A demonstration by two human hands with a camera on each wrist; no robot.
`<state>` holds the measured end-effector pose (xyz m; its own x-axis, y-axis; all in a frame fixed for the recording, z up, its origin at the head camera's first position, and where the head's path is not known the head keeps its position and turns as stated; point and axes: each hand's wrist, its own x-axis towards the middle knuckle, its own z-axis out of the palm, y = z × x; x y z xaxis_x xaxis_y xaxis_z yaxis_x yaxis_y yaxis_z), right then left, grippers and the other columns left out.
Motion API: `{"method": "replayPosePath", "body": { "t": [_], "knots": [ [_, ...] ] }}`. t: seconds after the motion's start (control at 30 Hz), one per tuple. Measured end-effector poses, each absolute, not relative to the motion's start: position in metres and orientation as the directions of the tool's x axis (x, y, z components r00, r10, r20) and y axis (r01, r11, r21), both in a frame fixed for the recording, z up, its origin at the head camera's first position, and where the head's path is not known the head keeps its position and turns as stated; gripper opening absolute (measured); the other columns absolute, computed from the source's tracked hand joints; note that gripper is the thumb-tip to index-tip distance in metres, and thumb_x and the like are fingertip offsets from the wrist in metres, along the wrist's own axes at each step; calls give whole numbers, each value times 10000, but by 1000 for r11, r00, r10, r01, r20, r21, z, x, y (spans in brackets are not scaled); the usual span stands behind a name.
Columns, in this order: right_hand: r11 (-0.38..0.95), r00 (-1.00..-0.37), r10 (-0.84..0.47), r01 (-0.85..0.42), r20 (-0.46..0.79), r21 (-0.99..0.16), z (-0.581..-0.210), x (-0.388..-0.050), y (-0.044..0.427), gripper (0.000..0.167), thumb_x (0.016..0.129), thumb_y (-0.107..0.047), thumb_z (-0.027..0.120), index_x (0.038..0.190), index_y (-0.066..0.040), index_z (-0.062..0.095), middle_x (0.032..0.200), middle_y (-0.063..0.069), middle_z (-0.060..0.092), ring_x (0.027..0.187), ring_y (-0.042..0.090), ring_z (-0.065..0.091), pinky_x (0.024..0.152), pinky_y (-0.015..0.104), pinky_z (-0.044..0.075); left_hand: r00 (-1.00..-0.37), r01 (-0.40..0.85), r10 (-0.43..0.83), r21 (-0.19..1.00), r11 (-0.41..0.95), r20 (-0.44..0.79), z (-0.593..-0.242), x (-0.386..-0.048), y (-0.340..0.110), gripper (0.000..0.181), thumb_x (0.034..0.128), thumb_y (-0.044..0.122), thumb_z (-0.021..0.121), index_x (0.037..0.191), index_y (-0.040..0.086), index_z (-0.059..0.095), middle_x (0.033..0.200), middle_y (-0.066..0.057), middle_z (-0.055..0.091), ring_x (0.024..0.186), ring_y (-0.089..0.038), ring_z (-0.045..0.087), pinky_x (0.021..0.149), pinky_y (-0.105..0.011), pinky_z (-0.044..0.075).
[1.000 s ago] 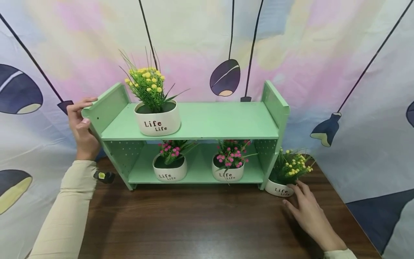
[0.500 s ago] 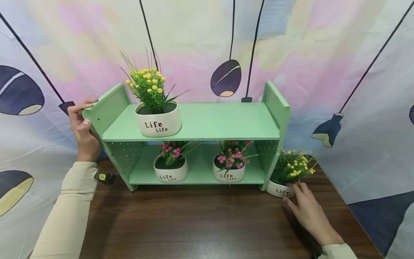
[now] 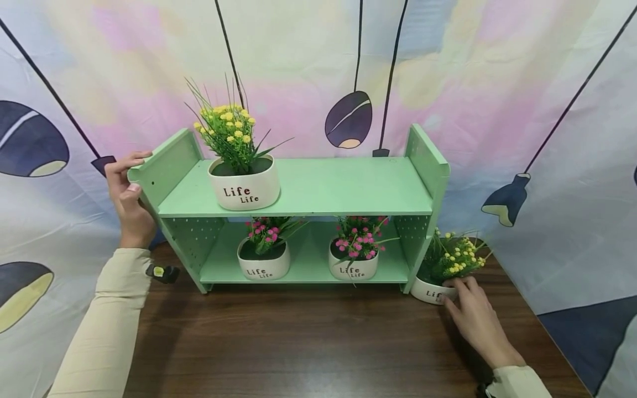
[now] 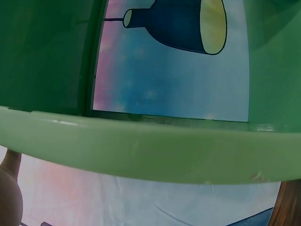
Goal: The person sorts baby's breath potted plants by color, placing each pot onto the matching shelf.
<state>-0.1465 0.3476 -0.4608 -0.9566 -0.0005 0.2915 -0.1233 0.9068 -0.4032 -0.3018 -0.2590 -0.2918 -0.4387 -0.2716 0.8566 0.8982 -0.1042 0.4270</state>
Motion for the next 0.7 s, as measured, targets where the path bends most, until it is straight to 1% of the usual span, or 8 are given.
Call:
{"method": "replayPosePath", "body": {
  "t": [0.17, 0.33, 0.43, 0.6, 0.7],
  "knots": [
    [899, -958, 29, -100, 286, -427, -460, -147, 346, 207, 983, -36, 726, 1154, 63, 664, 1039, 204, 544, 780, 235, 510, 632, 387, 411, -433, 900, -259, 430, -74, 863, -292, -301, -261, 416, 865, 157, 437, 1210, -19, 587, 1354, -218, 597, 1302, -361, 508, 944, -335, 478],
    [894, -949, 49, -97, 311, -437, -461, -148, 346, 161, 978, -12, 721, 1114, 65, 683, 1046, 221, 561, 808, 280, 572, 635, 414, 450, -435, 898, -263, 437, -56, 861, -293, -300, -261, 418, 868, 162, 434, 1213, -17, 587, 1345, -173, 617, 1266, -339, 535, 929, -328, 474],
    [891, -943, 62, -96, 328, -444, -461, -148, 345, 150, 973, -10, 729, 1099, 62, 691, 1050, 226, 570, 825, 305, 597, 642, 430, 464, -439, 896, -269, 440, -58, 858, -293, -300, -261, 416, 866, 158, 434, 1211, -17, 587, 1342, -170, 619, 1245, -327, 549, 921, -327, 474],
    [884, -936, 76, -97, 344, -458, -462, -148, 345, 144, 974, -10, 729, 1089, 67, 690, 1057, 238, 576, 839, 332, 608, 672, 494, 493, -435, 899, -264, 434, -66, 861, -292, -300, -260, 415, 866, 151, 430, 1211, -23, 582, 1342, -166, 620, 1295, -345, 518, 939, -331, 474],
    [885, -930, 72, -107, 360, -454, -463, -147, 345, 140, 969, -6, 735, 1080, 69, 693, 1046, 237, 581, 840, 344, 613, 681, 508, 498, -439, 898, -260, 432, -87, 860, -292, -301, -259, 406, 871, 146, 437, 1210, -24, 581, 1345, -167, 615, 1296, -346, 514, 941, -332, 472]
  ]
}}
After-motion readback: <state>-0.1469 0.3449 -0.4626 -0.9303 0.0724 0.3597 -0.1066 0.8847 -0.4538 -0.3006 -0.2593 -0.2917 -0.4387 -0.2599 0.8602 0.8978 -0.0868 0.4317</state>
